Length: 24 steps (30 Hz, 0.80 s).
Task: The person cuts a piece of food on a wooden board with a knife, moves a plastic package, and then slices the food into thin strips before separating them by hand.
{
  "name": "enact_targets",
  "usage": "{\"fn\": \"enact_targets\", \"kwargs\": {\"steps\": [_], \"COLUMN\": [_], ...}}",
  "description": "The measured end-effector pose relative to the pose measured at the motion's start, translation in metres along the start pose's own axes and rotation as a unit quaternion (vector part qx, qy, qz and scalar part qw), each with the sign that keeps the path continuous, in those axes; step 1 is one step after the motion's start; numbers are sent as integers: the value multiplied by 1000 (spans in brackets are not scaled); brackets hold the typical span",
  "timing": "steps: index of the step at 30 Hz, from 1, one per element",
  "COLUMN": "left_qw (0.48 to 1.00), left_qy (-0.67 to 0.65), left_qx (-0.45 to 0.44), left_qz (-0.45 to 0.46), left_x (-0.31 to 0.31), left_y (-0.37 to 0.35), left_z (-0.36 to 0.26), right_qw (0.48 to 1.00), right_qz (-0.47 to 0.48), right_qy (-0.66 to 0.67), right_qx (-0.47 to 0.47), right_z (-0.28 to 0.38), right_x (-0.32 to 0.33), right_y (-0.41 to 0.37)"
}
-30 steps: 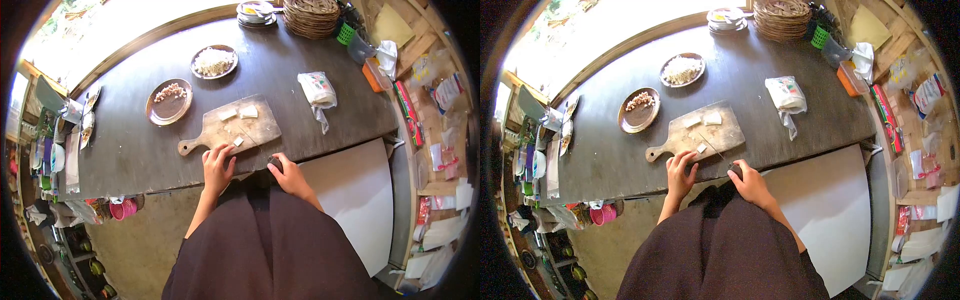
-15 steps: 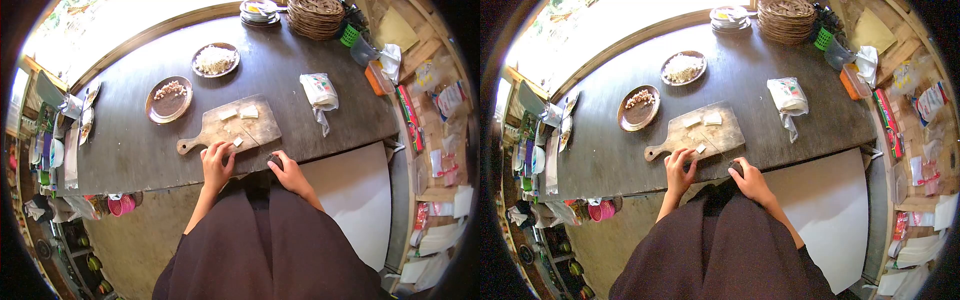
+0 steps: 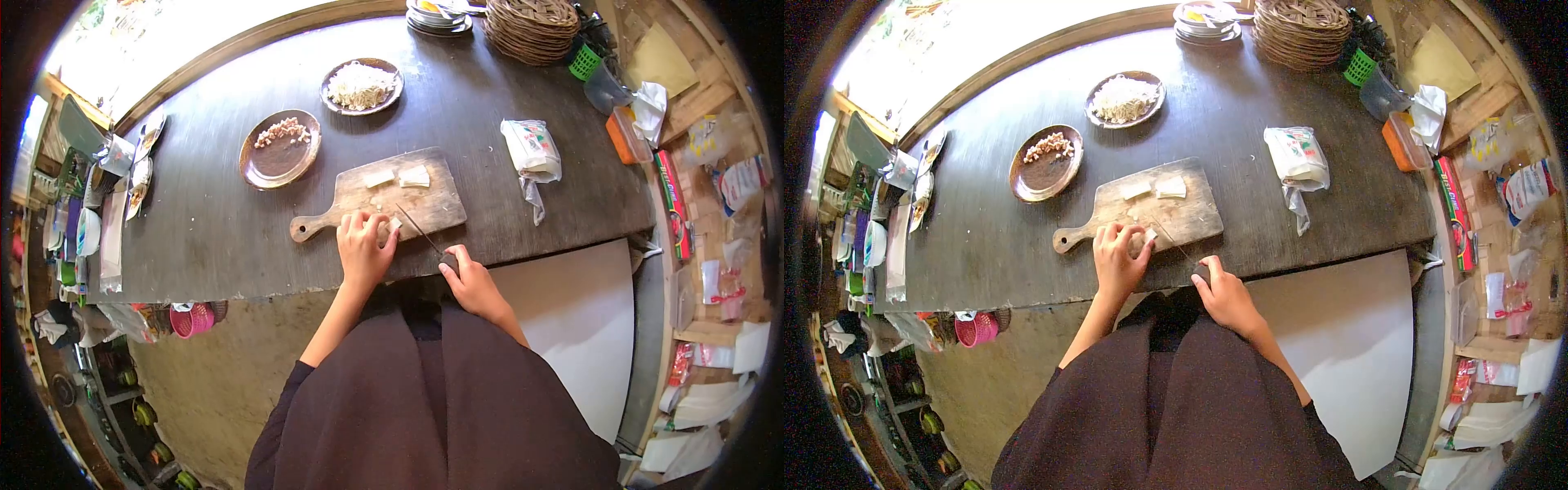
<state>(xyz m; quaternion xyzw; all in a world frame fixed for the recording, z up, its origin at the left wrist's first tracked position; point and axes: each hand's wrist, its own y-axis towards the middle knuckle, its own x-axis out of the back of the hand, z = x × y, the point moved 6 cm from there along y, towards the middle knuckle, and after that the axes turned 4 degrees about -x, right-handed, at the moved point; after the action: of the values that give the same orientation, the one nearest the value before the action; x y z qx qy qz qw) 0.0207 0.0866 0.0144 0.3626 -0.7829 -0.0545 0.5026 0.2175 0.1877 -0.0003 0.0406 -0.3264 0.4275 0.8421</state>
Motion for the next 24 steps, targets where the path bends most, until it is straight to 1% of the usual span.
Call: {"fn": "enact_targets", "kwargs": {"steps": [1, 4, 10, 17, 24], "left_qw": [1000, 999, 1000, 999, 999], "left_qy": [25, 28, 24, 36, 17], "left_qx": [-4, -12, -9, -13, -23], "left_qz": [0, -16, -18, -23, -43], "left_x": [1, 3, 5, 8, 10], "left_y": [1, -1, -2, -3, 0], "left_z": [0, 1, 0, -2, -2], "right_qw": [1000, 1000, 999, 999, 999], "right_qz": [12, 20, 26, 25, 19], "right_qy": [-8, -10, -34, -24, -29], "right_qx": [-10, -19, -26, -15, -19], "right_z": [0, -2, 6, 3, 4], "right_x": [-1, -3, -1, -8, -9], "right_y": [1, 2, 1, -2, -2]}}
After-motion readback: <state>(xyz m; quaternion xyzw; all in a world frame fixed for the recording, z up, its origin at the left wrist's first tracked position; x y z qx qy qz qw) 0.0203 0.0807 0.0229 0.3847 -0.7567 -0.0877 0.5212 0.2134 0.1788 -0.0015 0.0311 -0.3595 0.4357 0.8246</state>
